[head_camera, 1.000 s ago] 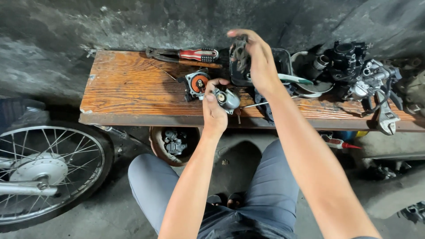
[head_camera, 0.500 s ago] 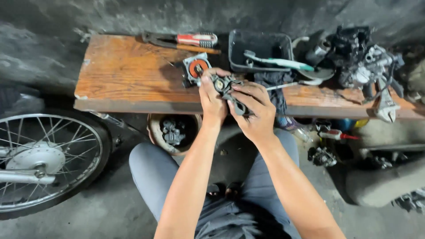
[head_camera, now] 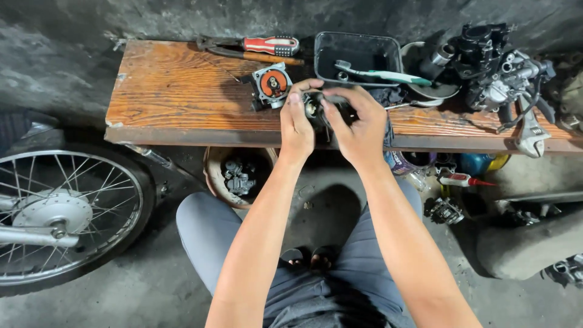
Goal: The person cleans a carburetor using a toothbrush, scrubbing the exterior and interior surfaces. They then wipe the carburetor with a cloth and place it on the workbench.
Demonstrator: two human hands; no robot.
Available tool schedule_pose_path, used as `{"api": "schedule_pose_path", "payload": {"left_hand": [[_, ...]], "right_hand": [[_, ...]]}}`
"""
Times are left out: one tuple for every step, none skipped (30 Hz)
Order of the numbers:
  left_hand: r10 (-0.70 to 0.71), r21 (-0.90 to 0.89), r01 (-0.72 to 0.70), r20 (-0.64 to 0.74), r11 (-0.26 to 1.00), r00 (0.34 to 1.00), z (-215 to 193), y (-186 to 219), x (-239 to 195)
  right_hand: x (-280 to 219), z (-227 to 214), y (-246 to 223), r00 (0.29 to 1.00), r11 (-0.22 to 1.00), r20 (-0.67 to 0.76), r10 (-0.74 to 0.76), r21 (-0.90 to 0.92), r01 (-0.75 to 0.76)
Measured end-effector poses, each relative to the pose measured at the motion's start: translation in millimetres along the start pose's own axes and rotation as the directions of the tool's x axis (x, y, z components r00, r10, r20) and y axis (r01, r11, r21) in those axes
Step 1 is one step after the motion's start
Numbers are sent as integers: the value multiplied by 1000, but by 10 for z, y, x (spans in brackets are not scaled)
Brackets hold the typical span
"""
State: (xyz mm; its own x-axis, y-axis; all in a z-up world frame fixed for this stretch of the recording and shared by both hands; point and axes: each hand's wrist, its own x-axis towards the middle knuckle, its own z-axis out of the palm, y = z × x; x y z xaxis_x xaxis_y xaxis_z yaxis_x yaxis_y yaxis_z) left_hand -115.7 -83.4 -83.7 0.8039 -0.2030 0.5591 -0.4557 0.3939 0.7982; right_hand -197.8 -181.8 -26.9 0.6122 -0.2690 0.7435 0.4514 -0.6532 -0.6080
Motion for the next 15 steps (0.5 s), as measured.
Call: {"api": "schedule_pose_path", "payload": {"left_hand": [[0, -3, 0, 3, 1000, 1000, 16, 3, -9], [16, 7, -16, 15, 1000, 1000, 15, 9, -7], [32, 17, -33, 28, 999, 999, 13, 10, 0], [32, 15, -33, 28, 999, 999, 14, 18, -9], [23, 34, -24, 27, 999, 999, 17, 19, -12], [14, 55, -15, 22, 998, 1000, 11, 20, -17], [13, 56, -14, 19, 998, 1000, 23, 24, -29], [5, 56, -6, 19, 998, 1000, 36, 21, -27], [-4, 56, 3, 18, 998, 1000, 53, 11, -17], [-8, 58, 7, 16, 998, 1000, 54, 12, -7], [-23, 61, 21, 25, 998, 999, 58, 9, 11], [-44, 65, 42, 36, 997, 998, 61, 12, 16], [-54, 66, 52, 36, 996, 998, 44, 2, 33], [-66, 77, 62, 47, 995, 997, 39, 1, 50], [-78, 88, 73, 58, 993, 995, 35, 13, 71]], "right_hand": [[22, 9, -17, 1000, 1000, -2, 0, -3, 0], [57, 36, -33, 1000, 1000, -5, -28, 5, 28], [95, 66, -45, 998, 998, -7, -55, 13, 55], [89, 73, -32, 998, 998, -8, -55, 11, 55], [86, 82, -11, 999, 998, -13, -53, 30, 53], [85, 100, 11, 999, 997, -16, -50, 53, 51], [70, 90, 58, 999, 997, -14, -49, 55, 50], [66, 85, 116, 999, 997, -8, -50, 52, 51], [69, 79, 183, 999, 997, -2, -51, 49, 51], [75, 74, 247, 999, 998, 0, -48, 51, 48], [87, 68, 317, 998, 997, 7, -62, 56, 61], [87, 58, 378, 997, 996, 15, -70, 60, 69], [94, 61, 439, 998, 996, 17, -60, 60, 59], [106, 51, 493, 997, 996, 38, -69, 53, 67], [125, 37, 537, 995, 996, 58, -77, 47, 74]]}}
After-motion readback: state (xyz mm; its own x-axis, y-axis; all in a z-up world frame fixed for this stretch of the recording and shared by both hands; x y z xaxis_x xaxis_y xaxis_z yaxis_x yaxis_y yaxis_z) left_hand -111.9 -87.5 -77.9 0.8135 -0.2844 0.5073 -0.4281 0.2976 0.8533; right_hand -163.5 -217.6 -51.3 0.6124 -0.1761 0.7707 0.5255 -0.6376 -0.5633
